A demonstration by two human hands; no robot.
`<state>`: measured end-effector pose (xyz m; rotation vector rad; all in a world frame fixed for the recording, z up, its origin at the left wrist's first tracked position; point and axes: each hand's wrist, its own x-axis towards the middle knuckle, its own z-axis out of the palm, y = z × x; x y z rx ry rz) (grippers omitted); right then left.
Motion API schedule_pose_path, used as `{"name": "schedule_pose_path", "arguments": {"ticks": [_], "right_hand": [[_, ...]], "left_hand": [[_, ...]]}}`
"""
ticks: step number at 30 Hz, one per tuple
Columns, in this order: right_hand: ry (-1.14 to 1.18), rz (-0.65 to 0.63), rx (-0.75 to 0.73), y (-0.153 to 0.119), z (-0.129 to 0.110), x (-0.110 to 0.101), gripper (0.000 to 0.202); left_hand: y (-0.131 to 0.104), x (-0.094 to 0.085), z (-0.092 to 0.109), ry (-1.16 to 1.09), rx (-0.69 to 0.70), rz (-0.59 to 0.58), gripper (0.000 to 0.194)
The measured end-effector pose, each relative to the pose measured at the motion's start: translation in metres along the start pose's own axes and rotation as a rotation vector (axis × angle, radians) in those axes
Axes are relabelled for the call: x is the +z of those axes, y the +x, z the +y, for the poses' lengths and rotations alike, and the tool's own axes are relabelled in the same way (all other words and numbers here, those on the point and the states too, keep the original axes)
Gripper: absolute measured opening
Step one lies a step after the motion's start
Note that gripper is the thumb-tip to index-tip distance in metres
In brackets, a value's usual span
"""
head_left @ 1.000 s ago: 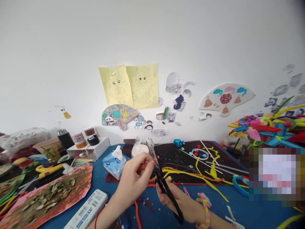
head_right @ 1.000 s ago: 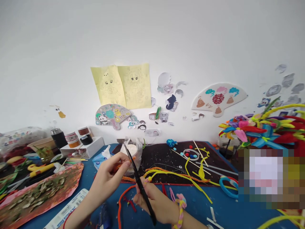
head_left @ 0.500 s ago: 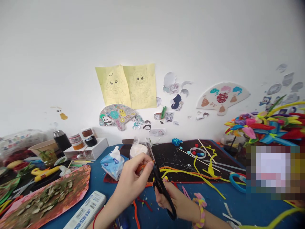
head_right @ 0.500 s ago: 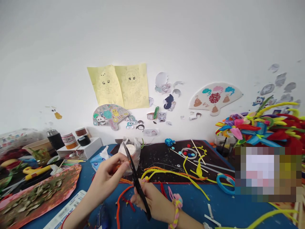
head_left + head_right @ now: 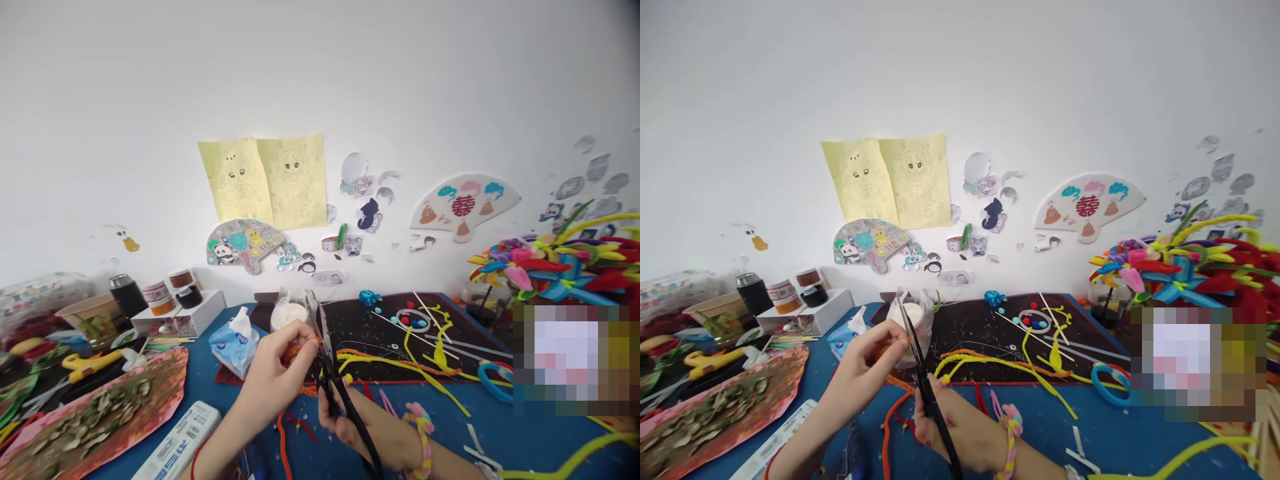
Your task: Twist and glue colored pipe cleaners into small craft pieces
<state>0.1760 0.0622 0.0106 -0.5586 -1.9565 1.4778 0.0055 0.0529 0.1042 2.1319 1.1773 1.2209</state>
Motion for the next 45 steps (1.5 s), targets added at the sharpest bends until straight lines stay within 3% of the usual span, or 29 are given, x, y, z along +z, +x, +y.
{"name": "schedule_pose_path", "arguments": {"ticks": [4, 9, 13, 18, 24, 29, 31, 34, 37, 40, 42, 45], "right_hand": [[0.047, 0.061, -0.022, 0.0, 0.01, -0.004, 0.053], [0.054, 0.073, -0.018, 0.006, 0.004, -0.007, 0.052], [-0.059, 0.038, -0.042, 0.011, -0.002, -0.004, 0.059], [-0.221, 0.032, -0.101, 0.003, -0.016, -0.011, 0.044], [-0.485, 0.214, -0.096, -0.004, -0.038, -0.039, 0.07], [-0.923, 0.525, -0.131, -0.002, -0.031, -0.087, 0.057], [-1.178, 0.616, -0.043, -0.004, -0.022, -0.108, 0.05], [-1.442, 0.61, 0.313, -0.008, -0.006, -0.135, 0.038], [-1.435, 0.55, 0.538, -0.012, 0.013, -0.153, 0.016], [-1.399, 0.551, 0.661, -0.014, 0.033, -0.162, 0.031], [-1.393, 0.552, 0.712, -0.014, 0.043, -0.164, 0.038], [-1.39, 0.527, 0.752, -0.012, 0.051, -0.164, 0.041]], "left_hand": [[0.001, 0.0, 0.0, -0.031, -0.009, 0.016, 0.024], [0.001, 0.001, -0.001, -0.103, -0.03, 0.032, 0.022], [0.0, 0.002, 0.0, -0.119, -0.044, 0.036, 0.022], [0.0, 0.0, 0.001, -0.171, -0.055, 0.052, 0.02], [0.001, -0.003, 0.002, -0.202, -0.059, 0.136, 0.015], [0.001, -0.005, 0.001, -0.274, -0.075, 0.145, 0.014], [0.001, -0.006, 0.0, -0.322, -0.087, 0.132, 0.014], [0.002, -0.004, 0.001, -0.522, -0.164, 0.022, 0.014], [0.004, 0.0, 0.005, -0.816, -0.288, -0.114, 0.012], [0.006, 0.011, 0.004, -1.028, -0.353, -0.132, 0.011], [0.008, 0.02, -0.003, -1.034, -0.356, -0.152, 0.01], [0.014, 0.031, -0.023, -0.766, -0.337, -0.196, 0.018]]}}
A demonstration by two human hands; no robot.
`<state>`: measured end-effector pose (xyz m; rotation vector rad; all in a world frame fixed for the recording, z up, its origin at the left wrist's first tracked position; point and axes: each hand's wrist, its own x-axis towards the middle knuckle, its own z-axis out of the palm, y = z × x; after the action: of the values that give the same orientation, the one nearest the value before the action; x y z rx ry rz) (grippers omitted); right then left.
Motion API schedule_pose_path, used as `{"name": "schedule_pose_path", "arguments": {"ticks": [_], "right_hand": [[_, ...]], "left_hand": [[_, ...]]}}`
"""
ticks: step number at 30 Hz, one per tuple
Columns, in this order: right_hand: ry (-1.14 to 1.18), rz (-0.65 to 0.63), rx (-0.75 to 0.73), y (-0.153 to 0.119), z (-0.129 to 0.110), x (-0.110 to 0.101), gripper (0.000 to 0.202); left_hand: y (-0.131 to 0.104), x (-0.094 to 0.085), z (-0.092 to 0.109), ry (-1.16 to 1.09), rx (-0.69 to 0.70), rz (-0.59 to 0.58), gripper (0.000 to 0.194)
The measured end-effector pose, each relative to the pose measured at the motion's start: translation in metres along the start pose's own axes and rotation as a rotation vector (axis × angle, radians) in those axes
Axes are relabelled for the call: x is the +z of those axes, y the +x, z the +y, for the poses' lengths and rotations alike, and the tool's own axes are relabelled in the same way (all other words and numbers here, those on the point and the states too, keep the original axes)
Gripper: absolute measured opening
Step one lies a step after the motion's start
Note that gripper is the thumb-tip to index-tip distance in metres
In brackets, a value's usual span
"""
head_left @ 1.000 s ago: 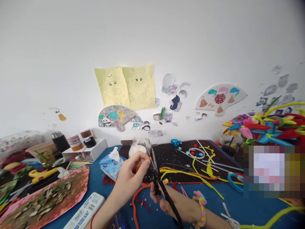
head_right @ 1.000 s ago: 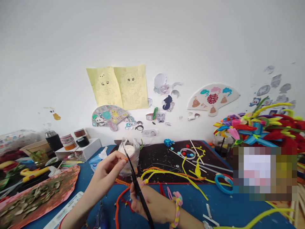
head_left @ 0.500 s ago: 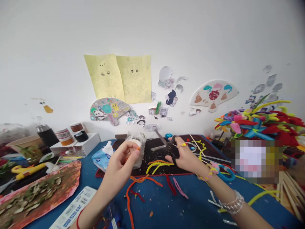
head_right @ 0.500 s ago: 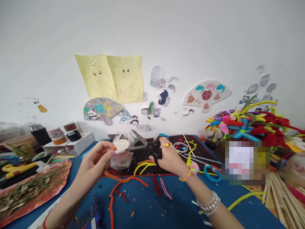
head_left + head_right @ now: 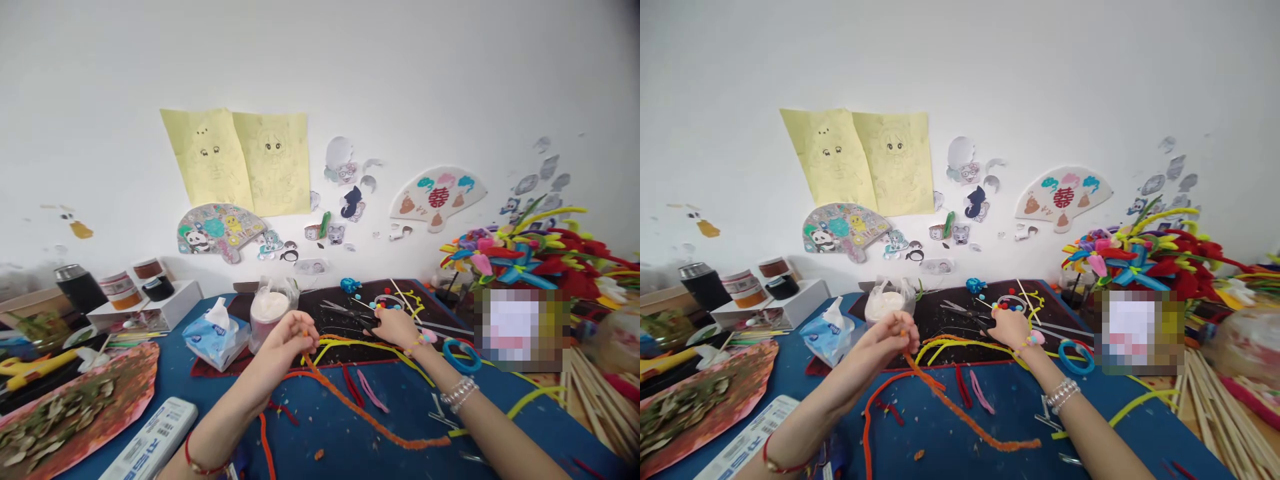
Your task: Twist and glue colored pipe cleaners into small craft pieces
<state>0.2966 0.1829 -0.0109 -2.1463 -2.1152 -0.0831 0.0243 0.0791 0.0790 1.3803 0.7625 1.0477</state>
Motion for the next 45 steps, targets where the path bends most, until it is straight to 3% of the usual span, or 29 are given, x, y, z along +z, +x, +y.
{"name": "schedule_pose_path", "arguments": {"ticks": [3, 6, 8, 10, 12, 15, 23, 26, 30, 32, 35, 38, 45], "right_hand": [[-0.013, -0.025, -0.012, 0.0, -0.002, 0.004, 0.041], [-0.029, -0.019, -0.03, -0.001, -0.005, 0.008, 0.038], [-0.041, -0.007, -0.039, -0.001, -0.007, 0.01, 0.035], [-0.052, 0.003, -0.05, -0.002, -0.009, 0.012, 0.032], [-0.06, 0.01, -0.057, -0.002, -0.01, 0.012, 0.03], [-0.065, 0.016, -0.057, -0.002, -0.01, 0.012, 0.028], [-0.07, 0.011, -0.065, 0.001, -0.008, 0.017, 0.023], [-0.071, 0.013, -0.071, 0.001, -0.007, 0.017, 0.024], [-0.07, 0.014, -0.073, 0.001, -0.007, 0.017, 0.027], [-0.068, 0.012, -0.074, 0.001, -0.007, 0.016, 0.027], [-0.063, 0.006, -0.074, 0.0, -0.007, 0.015, 0.027], [-0.06, -0.002, -0.071, 0.0, -0.007, 0.015, 0.025], [-0.059, -0.002, -0.072, 0.001, -0.007, 0.016, 0.02]], "left_hand": [[0.014, -0.021, -0.013, 0.361, 0.139, 0.144, 0.028], [0.029, -0.053, -0.02, 0.774, 0.434, 0.47, 0.032], [0.04, -0.075, -0.026, 1.006, 0.545, 0.629, 0.042], [0.05, -0.094, -0.036, 1.121, 0.55, 0.607, 0.056], [0.059, -0.108, -0.047, 1.185, 0.494, 0.467, 0.065], [0.067, -0.118, -0.06, 1.211, 0.443, 0.35, 0.061], [0.069, -0.121, -0.069, 1.179, 0.378, 0.468, 0.06], [0.068, -0.119, -0.069, 1.144, 0.391, 0.516, 0.078], [0.062, -0.113, -0.058, 1.17, 0.504, 0.492, 0.099], [0.058, -0.111, -0.05, 1.261, 0.572, 0.449, 0.091], [0.052, -0.109, -0.04, 1.409, 0.638, 0.349, 0.055], [0.05, -0.11, -0.036, 1.457, 0.647, 0.352, 0.033], [0.049, -0.122, -0.039, 1.481, 0.376, 0.484, 0.049]]}}
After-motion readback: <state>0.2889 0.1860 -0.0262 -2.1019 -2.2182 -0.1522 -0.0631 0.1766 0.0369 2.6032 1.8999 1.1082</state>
